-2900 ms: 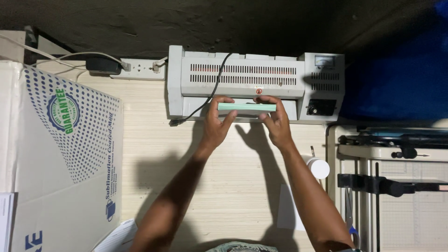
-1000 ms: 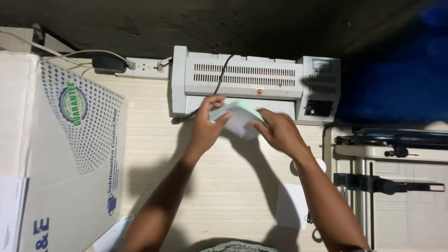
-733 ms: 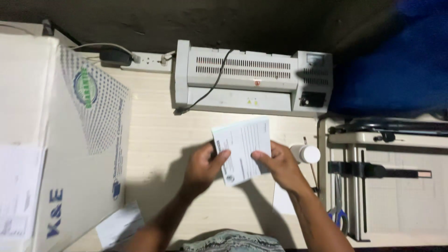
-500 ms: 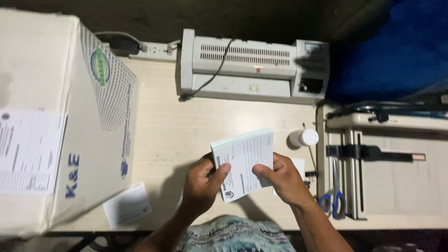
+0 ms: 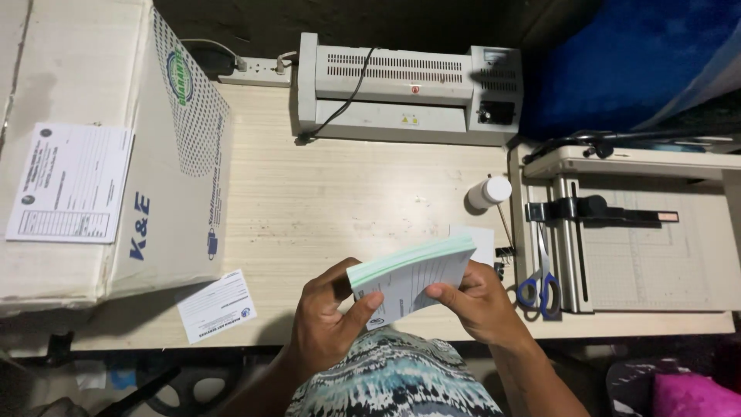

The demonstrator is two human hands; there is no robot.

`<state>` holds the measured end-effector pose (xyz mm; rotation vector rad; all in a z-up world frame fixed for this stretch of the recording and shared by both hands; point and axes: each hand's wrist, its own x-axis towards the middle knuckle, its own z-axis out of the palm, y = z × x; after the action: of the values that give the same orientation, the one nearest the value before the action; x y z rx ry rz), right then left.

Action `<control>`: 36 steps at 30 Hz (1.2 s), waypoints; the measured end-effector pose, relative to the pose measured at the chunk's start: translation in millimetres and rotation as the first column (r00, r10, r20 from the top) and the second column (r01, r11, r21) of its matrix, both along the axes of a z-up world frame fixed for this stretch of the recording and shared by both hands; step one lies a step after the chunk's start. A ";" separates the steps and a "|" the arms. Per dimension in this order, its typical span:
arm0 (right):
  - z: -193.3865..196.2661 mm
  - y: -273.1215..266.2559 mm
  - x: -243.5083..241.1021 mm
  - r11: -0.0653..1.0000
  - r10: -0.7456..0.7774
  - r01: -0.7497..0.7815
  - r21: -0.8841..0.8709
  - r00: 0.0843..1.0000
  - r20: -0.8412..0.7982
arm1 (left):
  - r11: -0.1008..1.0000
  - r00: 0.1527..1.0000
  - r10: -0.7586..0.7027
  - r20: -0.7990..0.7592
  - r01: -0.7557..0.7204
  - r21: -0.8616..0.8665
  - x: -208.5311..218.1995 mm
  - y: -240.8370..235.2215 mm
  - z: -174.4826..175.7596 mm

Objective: Inspecting and sorting a stack of green printed leaflets and white cards on a work table.

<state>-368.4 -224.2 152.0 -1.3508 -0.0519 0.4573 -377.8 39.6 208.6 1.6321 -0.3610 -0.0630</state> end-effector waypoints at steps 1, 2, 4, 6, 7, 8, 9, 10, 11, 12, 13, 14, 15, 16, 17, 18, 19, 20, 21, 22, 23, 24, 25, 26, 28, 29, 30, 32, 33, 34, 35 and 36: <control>-1.0 -1.3 -5.4 1.000 -0.001 0.001 0.001 1.000 0.003 | 1.000 1.000 -0.001 0.003 0.001 0.001 -5.4 0.1 3.6; -1.8 -2.4 -10.1 1.000 -0.010 0.011 -0.009 1.000 0.021 | 1.000 1.000 -0.016 -0.001 0.015 -0.020 -9.7 0.4 7.2; -3.0 -4.3 -18.9 1.000 -0.022 0.023 -0.019 0.999 0.042 | 0.999 0.999 -0.032 -0.003 0.032 -0.041 -18.7 -0.3 9.9; -4.3 -5.0 -26.6 0.999 0.015 -0.019 0.047 0.997 0.079 | 0.989 0.999 -0.044 -0.009 0.042 -0.141 -27.5 -1.4 7.9; -4.2 -4.1 -29.3 0.999 0.014 -0.018 0.047 0.996 0.083 | 0.989 0.999 -0.045 -0.005 0.044 -0.140 -30.0 -2.0 12.4; -4.2 -3.5 -32.4 0.999 0.011 -0.015 0.046 0.996 0.089 | 0.998 0.999 -0.014 0.048 0.017 -0.065 -33.6 -2.8 16.9; -4.2 -2.4 -35.4 0.999 0.007 -0.011 0.044 0.995 0.095 | 1.000 0.995 0.013 0.102 -0.014 0.009 -37.0 -3.2 21.3; -4.6 -0.6 -36.7 0.999 0.011 -0.015 0.044 0.995 0.097 | 1.000 0.994 0.016 0.104 -0.017 0.008 -40.2 -4.3 22.7; -5.2 1.4 -37.7 0.997 0.016 -0.021 0.069 0.997 0.075 | 0.998 0.991 0.048 0.129 -0.053 0.042 -43.2 -5.1 23.9; -5.9 2.8 -38.8 0.995 0.021 -0.026 0.094 0.998 0.052 | 0.993 0.985 0.078 0.153 -0.090 0.075 -46.3 -6.5 25.0; -11.6 3.2 -40.8 0.995 0.025 -0.030 0.093 0.998 0.054 | 0.993 0.985 0.082 0.155 -0.094 0.075 -48.5 -9.0 25.7; -17.4 4.5 -43.1 0.989 0.001 -0.001 0.148 1.000 0.004 | 0.991 0.976 0.106 0.191 -0.120 0.065 -51.1 -10.5 26.5; -23.2 6.0 -45.1 0.979 -0.021 0.030 0.200 0.999 -0.047 | 0.988 0.965 0.129 0.227 -0.145 0.055 -53.4 -12.0 27.4; -25.7 7.3 -47.4 0.979 -0.016 0.025 0.201 0.999 -0.047 | 0.987 0.965 0.134 0.228 -0.150 0.056 -55.4 -12.1 31.0; -28.2 8.4 -49.5 0.968 -0.009 0.028 0.251 0.997 -0.074 | 0.983 0.972 0.144 0.187 -0.162 0.087 -57.1 -12.4 34.5; -30.7 9.5 -51.8 0.954 -0.002 0.032 0.299 0.995 -0.102 | 0.978 0.977 0.154 0.146 -0.172 0.118 -58.8 -12.7 38.0; -29.5 12.6 -52.7 0.954 0.003 0.028 0.299 0.995 -0.102 | 0.977 0.977 0.159 0.146 -0.176 0.119 -59.1 -12.0 38.0; -28.0 15.1 -53.4 0.947 0.009 0.027 0.319 0.994 -0.109 | 0.977 0.983 0.148 0.109 -0.162 0.137 -58.9 -11.7 38.0; -26.7 17.5 -53.9 0.941 0.015 0.025 0.339 0.993 -0.116 | 0.977 0.988 0.138 0.072 -0.147 0.155 -58.4 -11.4 37.8; -26.3 19.4 -55.4 0.941 0.018 0.023 0.339 0.993 -0.118 | 0.976 0.988 0.141 0.070 -0.150 0.155 -60.1 -10.6 38.8; -26.0 21.4 -56.9 0.938 0.028 0.023 0.347 0.990 -0.140 | 0.969 0.982 0.163 0.093 -0.177 0.173 -61.7 -9.8 39.7; -25.8 23.6 -58.2 0.935 0.037 0.023 0.355 0.986 -0.163 | 0.961 0.976 0.184 0.115 -0.204 0.189 -63.2 -8.6 40.4; -26.8 25.9 -59.2 0.935 0.040 0.021 0.354 0.986 -0.165 | 0.960 0.976 0.187 0.114 -0.206 0.189 -61.9 -7.3 41.9; -27.8 27.9 -60.2 0.933 0.038 0.040 0.358 0.977 -0.209 | 0.975 0.984 0.176 0.004 -0.175 0.136 -60.7 -6.4 43.5; -26.5 33.0 -61.9 0.931 0.042 0.054 0.361 0.966 -0.255 | 0.985 0.981 0.162 -0.107 -0.154 0.081 -58.4 -4.5 43.5; -24.2 36.2 -62.5 0.931 0.037 0.075 0.357 0.954 -0.298 | 0.984 0.981 0.152 -0.116 -0.139 0.115 -57.2 -3.4 41.8; -22.0 39.6 -62.8 0.931 0.033 0.095 0.351 0.940 -0.340 | 0.981 0.982 0.143 -0.126 -0.124 0.149 -56.0 -2.1 40.0; -24.0 43.5 -64.3 0.925 0.045 0.099 0.368 0.930 -0.364 | 0.978 0.975 0.141 -0.173 -0.111 0.175 -57.0 -2.1 36.3; -25.2 45.5 -64.8 0.917 0.051 0.110 0.383 0.921 -0.386 | 0.976 0.966 0.133 -0.220 -0.090 0.198 -57.1 -2.1 34.4; -26.6 46.7 -65.4 0.918 0.054 0.108 0.383 0.919 -0.390 | 0.976 0.965 0.136 -0.223 -0.092 0.198 -56.2 -1.4 27.9; -28.3 47.8 -65.9 0.907 0.065 0.110 0.406 0.917 -0.394 | 0.973 0.969 0.137 -0.203 -0.093 0.212 -55.3 -0.8 21.2; -29.9 48.5 -66.5 0.896 0.075 0.113 0.428 0.914 -0.398 | 0.970 0.974 0.136 -0.183 -0.093 0.226 -54.3 -0.5 14.6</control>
<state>-434.8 -175.7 122.1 -0.7842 0.1927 0.6590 -432.1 39.1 223.1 1.8410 -0.1081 -0.1807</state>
